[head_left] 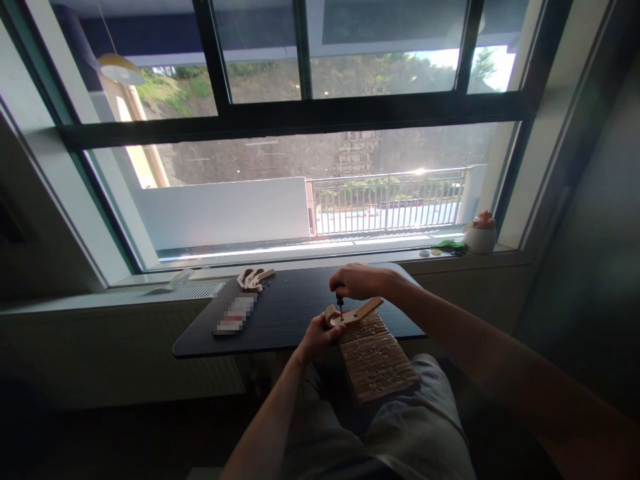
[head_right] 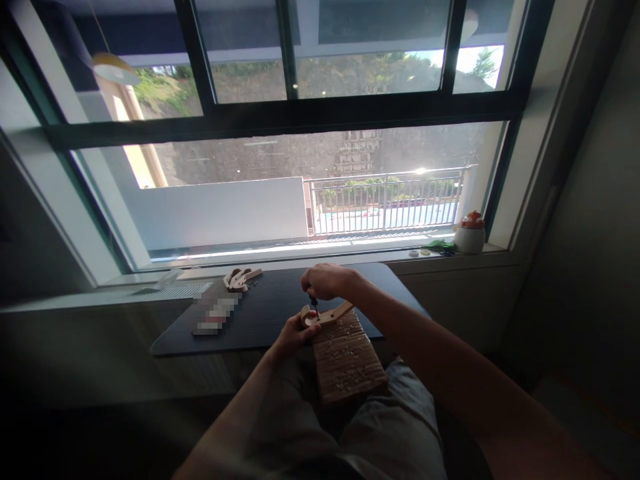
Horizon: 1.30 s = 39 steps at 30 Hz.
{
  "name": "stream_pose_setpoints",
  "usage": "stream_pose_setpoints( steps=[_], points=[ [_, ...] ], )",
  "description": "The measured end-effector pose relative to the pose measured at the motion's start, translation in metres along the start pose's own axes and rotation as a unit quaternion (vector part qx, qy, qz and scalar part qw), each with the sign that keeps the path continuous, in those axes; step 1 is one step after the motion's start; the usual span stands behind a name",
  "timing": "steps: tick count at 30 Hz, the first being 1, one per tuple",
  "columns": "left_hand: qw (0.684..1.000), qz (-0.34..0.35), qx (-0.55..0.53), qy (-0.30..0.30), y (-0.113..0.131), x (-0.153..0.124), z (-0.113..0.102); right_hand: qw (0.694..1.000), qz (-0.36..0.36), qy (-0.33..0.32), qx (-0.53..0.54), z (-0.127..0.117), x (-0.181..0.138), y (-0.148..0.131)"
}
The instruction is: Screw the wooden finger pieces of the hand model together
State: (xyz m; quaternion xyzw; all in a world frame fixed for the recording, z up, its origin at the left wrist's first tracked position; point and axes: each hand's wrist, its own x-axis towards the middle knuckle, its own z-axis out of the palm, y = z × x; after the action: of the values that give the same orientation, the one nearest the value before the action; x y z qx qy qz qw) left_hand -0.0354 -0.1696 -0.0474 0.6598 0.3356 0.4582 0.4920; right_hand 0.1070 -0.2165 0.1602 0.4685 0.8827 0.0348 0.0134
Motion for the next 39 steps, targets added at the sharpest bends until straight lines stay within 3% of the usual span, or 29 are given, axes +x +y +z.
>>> stream_pose_setpoints(
  steps=[14, 23, 39],
  points=[
    [1.000, -0.001, -0.002, 0.004, -0.001, 0.000, 0.000, 0.998, 0.040, 0.027, -0.032, 0.001, 0.004, -0.003],
    [1.000, 0.010, -0.005, -0.016, -0.004, 0.001, -0.001, 1.000, 0.007, 0.014, -0.018, 0.001, 0.002, 0.000],
    [1.000, -0.006, 0.007, 0.021, 0.005, -0.001, 0.001, 0.999, 0.023, 0.032, -0.013, 0.003, 0.006, 0.000]
  ],
)
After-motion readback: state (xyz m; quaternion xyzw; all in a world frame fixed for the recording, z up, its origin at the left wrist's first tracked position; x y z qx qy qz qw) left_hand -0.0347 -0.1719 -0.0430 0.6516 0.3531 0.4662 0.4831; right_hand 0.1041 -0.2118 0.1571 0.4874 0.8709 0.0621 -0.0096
